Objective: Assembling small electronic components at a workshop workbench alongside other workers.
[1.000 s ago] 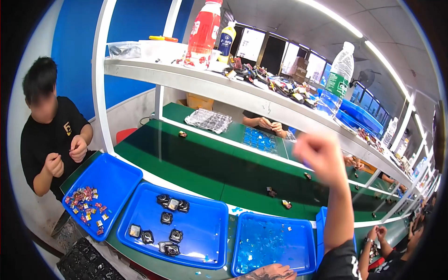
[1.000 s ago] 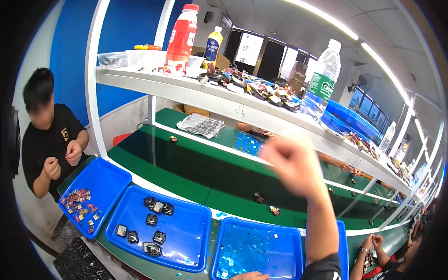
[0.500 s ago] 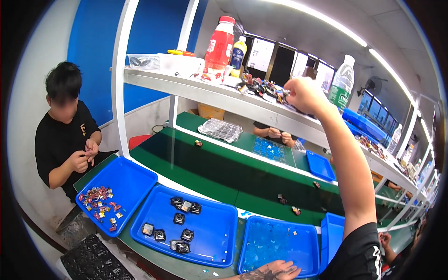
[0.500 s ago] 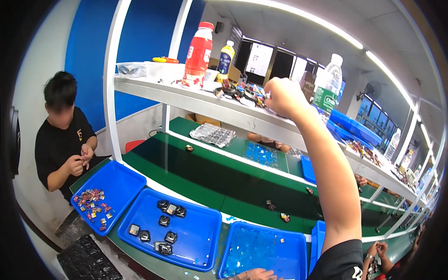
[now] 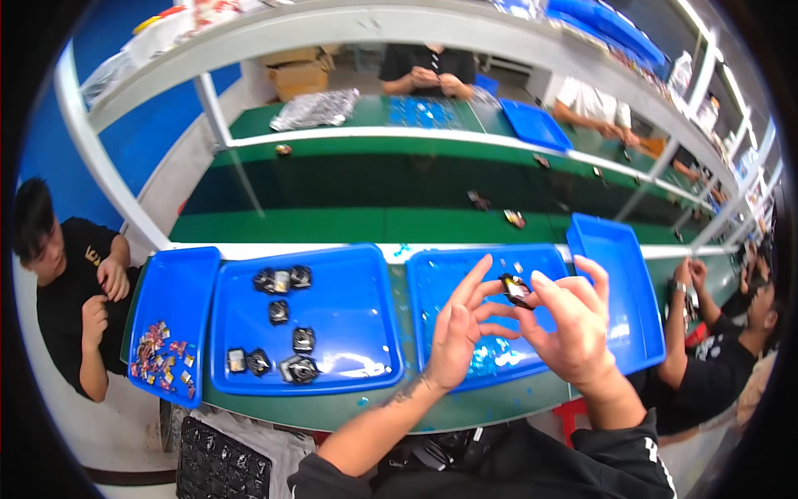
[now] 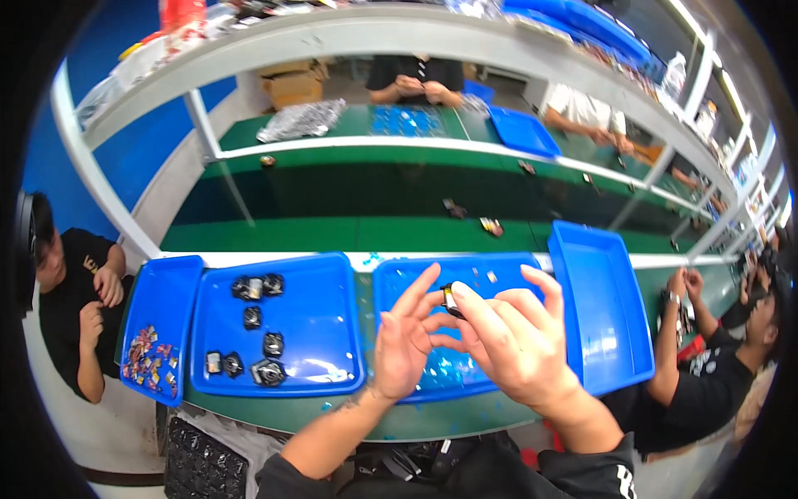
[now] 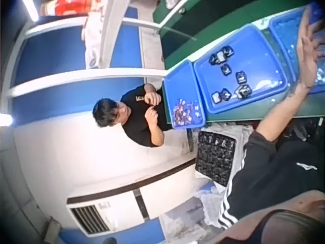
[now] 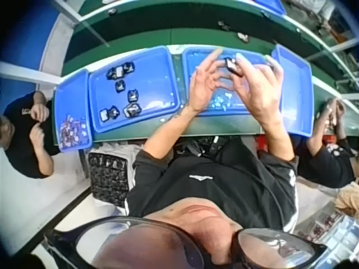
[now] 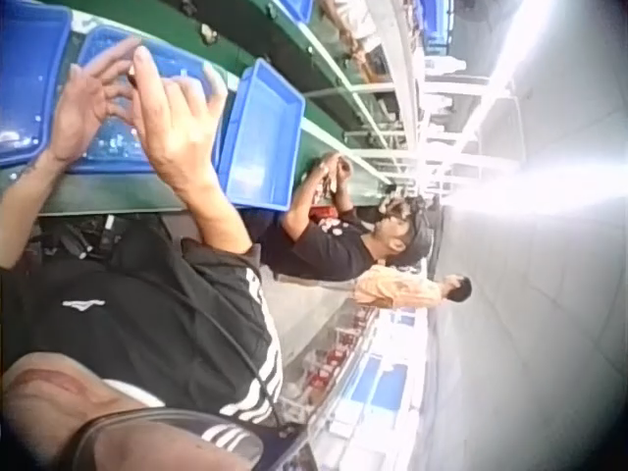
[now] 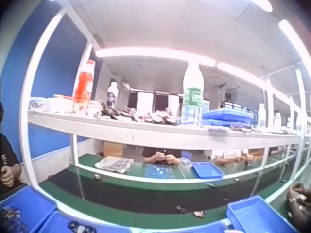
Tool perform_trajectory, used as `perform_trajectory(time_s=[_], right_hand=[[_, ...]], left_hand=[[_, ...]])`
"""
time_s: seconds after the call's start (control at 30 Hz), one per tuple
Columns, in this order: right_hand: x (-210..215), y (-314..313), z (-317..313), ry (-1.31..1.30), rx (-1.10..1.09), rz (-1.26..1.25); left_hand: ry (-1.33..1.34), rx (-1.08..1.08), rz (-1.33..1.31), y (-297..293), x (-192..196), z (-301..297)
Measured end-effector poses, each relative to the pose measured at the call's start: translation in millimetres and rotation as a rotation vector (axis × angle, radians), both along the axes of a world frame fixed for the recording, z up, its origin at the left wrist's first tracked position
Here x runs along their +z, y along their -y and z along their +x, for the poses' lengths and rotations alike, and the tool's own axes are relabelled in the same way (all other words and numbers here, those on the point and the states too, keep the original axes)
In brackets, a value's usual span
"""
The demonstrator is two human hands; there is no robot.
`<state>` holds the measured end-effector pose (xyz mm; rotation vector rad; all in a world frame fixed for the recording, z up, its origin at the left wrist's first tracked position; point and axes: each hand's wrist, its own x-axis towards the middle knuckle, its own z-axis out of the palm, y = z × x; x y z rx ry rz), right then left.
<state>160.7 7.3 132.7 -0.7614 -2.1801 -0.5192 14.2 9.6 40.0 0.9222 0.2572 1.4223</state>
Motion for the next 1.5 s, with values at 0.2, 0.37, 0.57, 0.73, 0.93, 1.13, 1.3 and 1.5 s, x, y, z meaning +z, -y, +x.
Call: perform_trajectory(time_s=[0.2, 0.37, 0.57, 0.73, 0.93, 1.13, 1.3, 1.5], right_hand=[[-61, 19, 32, -0.184, -0.106, -0.257], [-84, 28, 55, -0.583, -0.113, -0.586], [-80, 6, 67, -0.585, -0.050, -0.769], [-84, -1, 53, -0.462, -0.014, -0.709], [-88, -4, 50, -0.457, 0.001, -0.740], [-105, -1, 55, -0.615, 0.030, -0.924], [-117, 8, 61, -1.102, 0.261, -1.262], [-78, 25, 115, -0.813, -0.216, -1.002]], left_hand=[[-0.137, -0.167, -0.177, 10, -8, 22], [-0.186, -0.169, -0.266, 10, -25, 35], [-0.361, -0.062, -0.256, 9, -24, 36], [-0.479, -0.025, -0.180, 13, -31, 36], [-0.727, 0.195, 0.038, 11, -38, 37], [-0.577, 0.033, -0.218, 9, -31, 37], [-0.644, 0.028, -0.190, 6, -32, 43], [-0.585, 0.058, -0.355, 12, -27, 31]])
